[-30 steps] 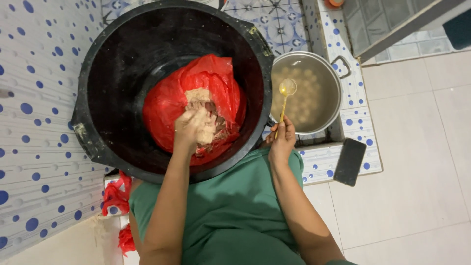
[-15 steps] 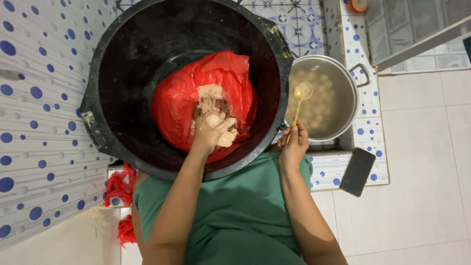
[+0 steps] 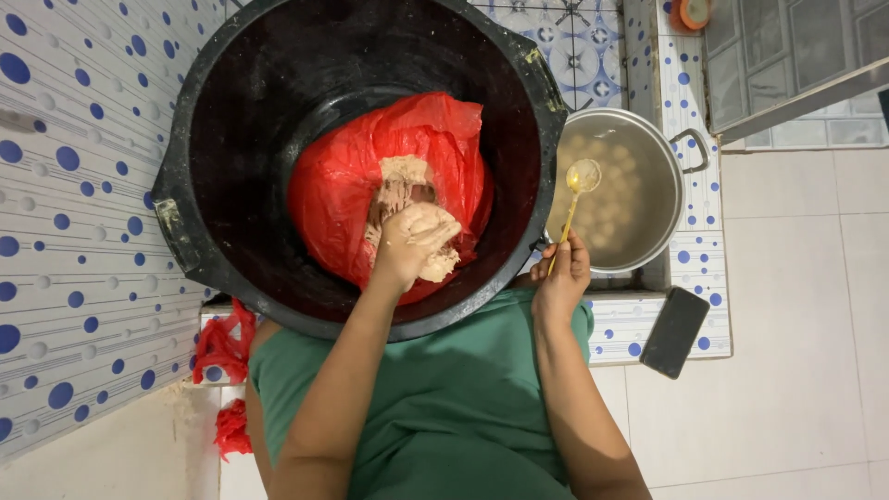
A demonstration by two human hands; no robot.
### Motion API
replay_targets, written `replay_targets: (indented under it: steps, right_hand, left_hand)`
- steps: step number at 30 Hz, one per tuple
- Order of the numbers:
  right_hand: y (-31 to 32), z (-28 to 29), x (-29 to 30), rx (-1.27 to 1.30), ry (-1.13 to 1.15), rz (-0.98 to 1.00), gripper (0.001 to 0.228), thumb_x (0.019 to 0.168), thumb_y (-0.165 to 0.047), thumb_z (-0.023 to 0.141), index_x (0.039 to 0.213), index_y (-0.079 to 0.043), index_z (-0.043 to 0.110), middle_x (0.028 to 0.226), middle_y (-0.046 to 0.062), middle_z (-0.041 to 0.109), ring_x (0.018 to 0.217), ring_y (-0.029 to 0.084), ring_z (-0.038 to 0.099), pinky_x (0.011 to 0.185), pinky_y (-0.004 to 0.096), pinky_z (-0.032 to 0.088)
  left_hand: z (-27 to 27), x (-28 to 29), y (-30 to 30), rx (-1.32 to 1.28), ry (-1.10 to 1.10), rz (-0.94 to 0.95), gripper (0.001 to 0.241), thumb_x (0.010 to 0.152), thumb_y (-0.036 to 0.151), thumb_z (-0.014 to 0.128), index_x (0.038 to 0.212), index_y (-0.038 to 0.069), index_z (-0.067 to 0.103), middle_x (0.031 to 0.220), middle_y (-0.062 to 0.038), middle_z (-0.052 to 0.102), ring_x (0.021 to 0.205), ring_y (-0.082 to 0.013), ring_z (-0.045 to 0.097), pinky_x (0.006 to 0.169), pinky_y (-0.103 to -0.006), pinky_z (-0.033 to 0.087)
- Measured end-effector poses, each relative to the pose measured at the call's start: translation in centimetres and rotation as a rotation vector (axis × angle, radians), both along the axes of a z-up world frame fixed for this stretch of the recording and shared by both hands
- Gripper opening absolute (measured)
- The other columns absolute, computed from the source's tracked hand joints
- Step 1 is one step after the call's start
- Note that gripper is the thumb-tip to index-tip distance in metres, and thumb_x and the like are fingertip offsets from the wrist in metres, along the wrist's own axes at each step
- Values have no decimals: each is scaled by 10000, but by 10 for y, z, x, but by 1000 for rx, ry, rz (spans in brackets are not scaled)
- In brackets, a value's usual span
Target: Using a spoon to portion a meat mixture from a plastic bag into a pot of boiling water to form meatballs.
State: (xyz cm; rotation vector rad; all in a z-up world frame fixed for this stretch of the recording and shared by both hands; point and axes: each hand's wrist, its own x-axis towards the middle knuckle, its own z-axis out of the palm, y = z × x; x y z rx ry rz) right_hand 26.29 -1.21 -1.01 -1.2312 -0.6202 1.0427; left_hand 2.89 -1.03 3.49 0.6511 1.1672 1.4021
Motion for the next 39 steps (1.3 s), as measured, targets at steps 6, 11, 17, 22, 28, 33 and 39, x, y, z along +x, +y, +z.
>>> replay_targets:
  steps: [6, 11, 17, 22, 28, 33, 39]
  right_hand:
    - [1, 3, -1, 1, 13, -8, 262, 1096, -75, 432, 1309, -17, 574, 722, 81, 573, 420, 120, 428, 369, 267, 442]
    - [0, 3, -1, 0, 10, -2, 262, 1099, -83, 435, 1316, -16, 565, 728, 82, 581, 425, 118, 439, 370, 263, 445]
    - [0, 1, 1, 17, 23, -5, 257, 1097, -72, 430, 1312, -11, 559, 728, 87, 574, 421, 116, 434, 370, 259, 441]
    - [-1, 1, 1, 24, 25, -3, 251, 1099, -72, 429, 1305, -13, 559, 725, 87, 571, 414, 120, 429, 368, 262, 438]
    - [0, -8, 6, 45, 34, 0, 253, 1100, -61, 430, 1313, -3, 555, 726, 92, 568, 409, 121, 427, 361, 267, 445]
    - [-5, 18, 1, 132, -8, -9, 251, 1105, -57, 411, 1316, -24, 542, 734, 92, 567, 402, 110, 431, 363, 251, 441]
    - [-6, 96, -17, 158, -180, 201, 228, 1082, -11, 468, 1250, 66, 601, 762, 131, 598, 378, 103, 417, 345, 269, 427]
  left_hand:
    - [-46, -3, 4, 32, 115, 21, 216, 696, -109, 881, 761, -40, 687, 640, -109, 665, 676, -118, 663, 665, -295, 617]
    - [-14, -3, 6, 65, 68, 42, 284, 637, -102, 922, 732, -20, 667, 658, -121, 683, 702, -151, 683, 671, -342, 617]
    - [-21, -15, 8, 159, 15, -60, 102, 868, 52, 791, 921, 9, 715, 766, -136, 697, 717, -176, 721, 619, -284, 621]
    - [12, -8, 4, 106, 10, -51, 334, 804, -63, 809, 1120, -8, 715, 933, -203, 741, 865, -255, 749, 722, -339, 663]
    - [-2, -4, 7, 35, 38, -42, 336, 725, -61, 883, 1025, -34, 736, 746, -131, 736, 680, -150, 719, 626, -274, 649]
    - [-4, -6, 8, -58, 143, -6, 197, 712, -21, 894, 816, -24, 727, 704, -141, 718, 693, -136, 656, 653, -341, 597]
    - [-86, -17, 28, 121, -100, -78, 185, 898, 109, 783, 1015, 4, 684, 727, -151, 651, 662, -204, 722, 554, -338, 631]
